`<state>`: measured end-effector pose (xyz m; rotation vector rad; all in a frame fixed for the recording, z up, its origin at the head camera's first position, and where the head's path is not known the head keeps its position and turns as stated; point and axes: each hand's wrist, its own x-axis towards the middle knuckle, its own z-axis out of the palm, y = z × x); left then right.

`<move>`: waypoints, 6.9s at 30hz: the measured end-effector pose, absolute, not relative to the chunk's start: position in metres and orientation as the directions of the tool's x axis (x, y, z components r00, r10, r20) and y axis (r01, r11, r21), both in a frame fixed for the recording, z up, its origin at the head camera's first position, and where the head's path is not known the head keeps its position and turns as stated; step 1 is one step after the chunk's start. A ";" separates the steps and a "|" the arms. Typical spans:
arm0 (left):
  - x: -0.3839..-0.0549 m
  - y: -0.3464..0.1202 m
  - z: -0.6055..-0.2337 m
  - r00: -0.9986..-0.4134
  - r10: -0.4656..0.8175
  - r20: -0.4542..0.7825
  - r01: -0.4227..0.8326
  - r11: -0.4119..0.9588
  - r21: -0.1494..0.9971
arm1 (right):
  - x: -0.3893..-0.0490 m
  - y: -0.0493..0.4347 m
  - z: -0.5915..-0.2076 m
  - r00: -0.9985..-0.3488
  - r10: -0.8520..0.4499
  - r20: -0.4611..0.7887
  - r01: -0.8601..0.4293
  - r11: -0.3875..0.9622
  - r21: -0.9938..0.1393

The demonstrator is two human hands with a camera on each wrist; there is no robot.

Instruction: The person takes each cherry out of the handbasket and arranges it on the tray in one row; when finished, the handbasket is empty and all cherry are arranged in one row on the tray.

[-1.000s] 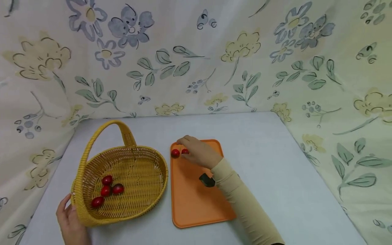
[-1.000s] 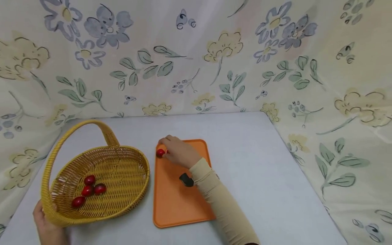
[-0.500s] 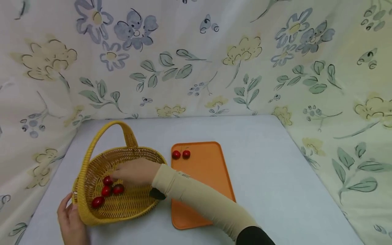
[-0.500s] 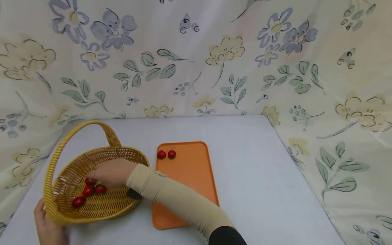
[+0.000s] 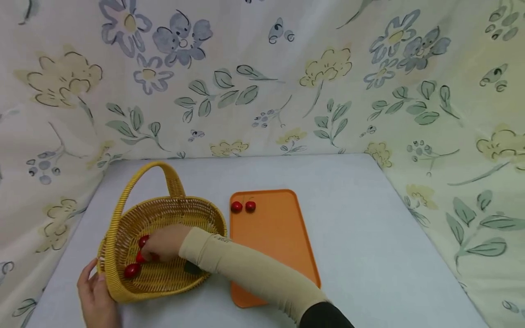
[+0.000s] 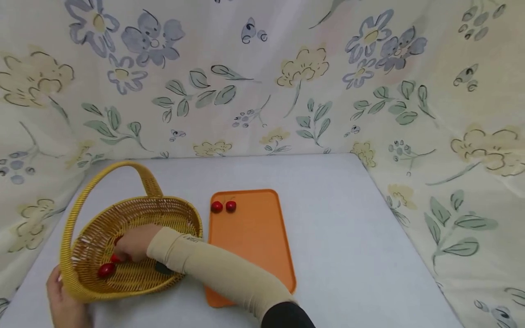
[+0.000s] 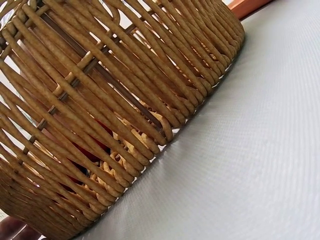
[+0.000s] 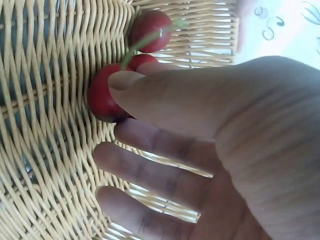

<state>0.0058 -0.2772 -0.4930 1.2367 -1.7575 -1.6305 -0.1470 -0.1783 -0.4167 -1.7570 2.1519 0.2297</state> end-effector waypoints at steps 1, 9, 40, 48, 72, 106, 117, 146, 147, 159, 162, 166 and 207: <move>0.006 -0.277 -0.493 -0.500 -0.831 -0.245 -0.318 -0.087 0.944 | -0.146 -0.179 -0.417 -0.176 -0.914 -0.366 -0.970 0.224 -0.094; 0.004 -0.276 -0.491 -0.493 -0.833 -0.253 -0.312 -0.103 0.945 | -0.142 -0.182 -0.420 -0.201 -0.906 -0.372 -0.969 0.240 -0.059; 0.004 -0.275 -0.489 -0.475 -0.838 -0.270 -0.321 -0.120 0.939 | -0.223 0.041 -0.379 -0.523 -0.836 0.166 -0.780 0.390 -0.490; 0.004 -0.280 -0.498 -0.481 -0.844 -0.240 -0.258 -0.126 0.958 | -0.235 0.064 -0.406 -0.717 -0.694 0.059 -0.600 0.572 -0.560; 0.004 -0.276 -0.500 -0.462 -0.841 -0.282 -0.286 -0.160 0.945 | -0.259 0.062 -0.478 -0.903 -0.426 -0.064 -0.337 0.791 -0.510; 0.000 -0.291 -0.521 -0.458 -0.852 -0.256 -0.295 -0.126 0.947 | -0.234 0.051 -0.428 -0.872 -0.468 -0.147 -0.356 0.810 -0.467; 0.003 -0.287 -0.510 -0.443 -0.850 -0.286 -0.330 -0.142 0.933 | -0.183 -0.026 -0.355 -0.595 -0.794 -0.124 -0.745 0.603 -0.286; 0.009 -0.277 -0.490 -0.522 -0.819 -0.240 -0.384 -0.026 0.923 | -0.155 -0.209 -0.419 -0.443 -0.817 -0.368 -0.890 0.449 0.074; 0.009 -0.278 -0.490 -0.523 -0.819 -0.237 -0.379 -0.025 0.925 | -0.156 -0.210 -0.420 -0.430 -0.822 -0.374 -0.894 0.446 0.046; 0.009 -0.281 -0.493 -0.527 -0.818 -0.231 -0.360 -0.031 0.933 | -0.161 -0.217 -0.429 -0.272 -0.886 -0.375 -0.930 0.343 -0.134; 0.008 -0.279 -0.493 -0.535 -0.825 -0.183 -0.368 0.033 0.929 | -0.163 -0.214 -0.426 -0.292 -0.884 -0.365 -0.920 0.364 -0.146; 0.010 -0.279 -0.495 -0.536 -0.839 -0.099 -0.360 0.121 0.925 | -0.168 -0.205 -0.417 -0.302 -0.899 -0.316 -0.904 0.376 -0.205; 0.006 -0.282 -0.512 -0.453 -0.868 -0.204 -0.320 -0.056 0.946 | -0.239 0.101 -0.446 -0.955 -0.298 -0.005 -0.137 0.455 -0.880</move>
